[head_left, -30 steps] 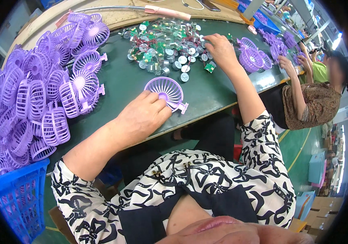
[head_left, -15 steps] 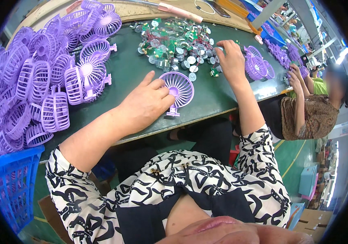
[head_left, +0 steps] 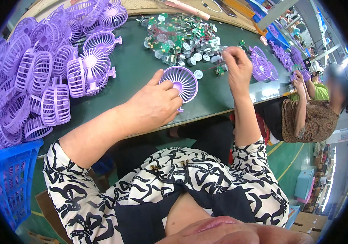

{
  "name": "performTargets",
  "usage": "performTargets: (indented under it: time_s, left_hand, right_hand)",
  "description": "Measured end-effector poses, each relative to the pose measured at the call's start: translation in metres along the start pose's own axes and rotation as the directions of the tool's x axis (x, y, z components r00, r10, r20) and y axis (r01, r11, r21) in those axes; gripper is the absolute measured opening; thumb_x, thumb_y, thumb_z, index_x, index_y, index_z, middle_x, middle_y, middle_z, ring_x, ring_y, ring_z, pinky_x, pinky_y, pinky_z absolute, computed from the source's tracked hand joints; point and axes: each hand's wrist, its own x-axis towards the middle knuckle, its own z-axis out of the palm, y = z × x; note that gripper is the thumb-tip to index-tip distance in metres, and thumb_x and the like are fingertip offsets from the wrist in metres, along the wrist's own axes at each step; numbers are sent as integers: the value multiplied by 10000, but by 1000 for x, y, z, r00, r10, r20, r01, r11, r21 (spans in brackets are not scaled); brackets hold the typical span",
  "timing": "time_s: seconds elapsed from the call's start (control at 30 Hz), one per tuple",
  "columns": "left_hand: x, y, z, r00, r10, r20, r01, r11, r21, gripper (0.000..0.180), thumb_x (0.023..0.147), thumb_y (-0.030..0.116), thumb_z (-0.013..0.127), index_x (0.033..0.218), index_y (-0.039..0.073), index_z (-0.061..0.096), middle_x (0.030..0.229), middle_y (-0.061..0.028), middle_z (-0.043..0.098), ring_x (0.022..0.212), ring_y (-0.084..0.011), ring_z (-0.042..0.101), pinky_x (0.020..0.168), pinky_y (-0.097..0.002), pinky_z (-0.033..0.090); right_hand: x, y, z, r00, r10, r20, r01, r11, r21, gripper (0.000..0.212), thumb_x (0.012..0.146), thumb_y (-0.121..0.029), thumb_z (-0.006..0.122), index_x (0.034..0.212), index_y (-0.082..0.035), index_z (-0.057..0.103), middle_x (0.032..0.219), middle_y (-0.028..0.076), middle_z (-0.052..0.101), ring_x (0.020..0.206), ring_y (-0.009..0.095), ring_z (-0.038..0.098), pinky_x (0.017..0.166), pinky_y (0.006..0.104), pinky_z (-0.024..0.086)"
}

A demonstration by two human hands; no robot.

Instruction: Assembling mini portable fans by inserting small circular motor components into purple plastic fan cages.

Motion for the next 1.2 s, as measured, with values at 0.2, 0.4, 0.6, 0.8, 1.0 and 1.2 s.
performTargets:
  time_s: [0.2,0.4,0.6,0.8,1.0,1.2]
  left_hand:
    - [2,4,-3,1000,-13,12,14,999,-39,311,789,289,735,954,50,623,1025,-87,607,1093,-279,559,1110,-585,308]
    - [0,2,-10,998,-57,24,57,998,-22,295,753,210,716,975,38,626,1063,-99,620,1171,-288,529,1123,-587,289]
    - [-1,-1,-4,991,-120,-53,120,993,4,200,746,34,635,945,8,632,1311,-162,524,1374,-339,393,1140,-560,294]
    - [-3,-3,0,969,-223,-107,220,975,-39,218,781,36,650,995,12,614,1362,-195,497,1309,-382,452,1086,-489,379]
    - [-4,-10,-3,976,-215,36,217,974,-71,254,804,95,686,1031,41,586,1094,-159,589,1049,-338,574,941,-439,458]
    - [-3,-6,-5,994,-99,45,104,987,-121,238,803,107,689,1008,42,585,1036,-150,589,1029,-334,579,927,-435,463]
  right_hand:
    - [-34,-9,8,968,-245,56,249,901,-354,73,811,-25,686,840,-35,620,893,118,643,854,297,616,770,384,499]
    - [-47,-23,17,903,-242,356,380,838,-392,157,779,-84,717,926,-84,661,1014,47,660,996,275,603,839,403,476]
    - [-65,-19,-19,989,-127,71,144,924,-355,228,811,-16,699,1035,-46,673,1069,121,656,959,294,635,846,379,509]
    - [-82,-32,-25,982,62,181,16,916,-400,218,807,-63,727,1013,-28,665,966,118,641,825,292,636,727,385,512]
    - [-80,-28,-17,961,85,264,68,852,-520,266,790,-161,765,1005,-39,668,989,105,637,914,312,617,754,404,495]
    - [-67,-21,-9,983,94,160,-44,954,-295,221,825,-150,736,979,-6,668,914,103,644,841,263,631,726,343,485]
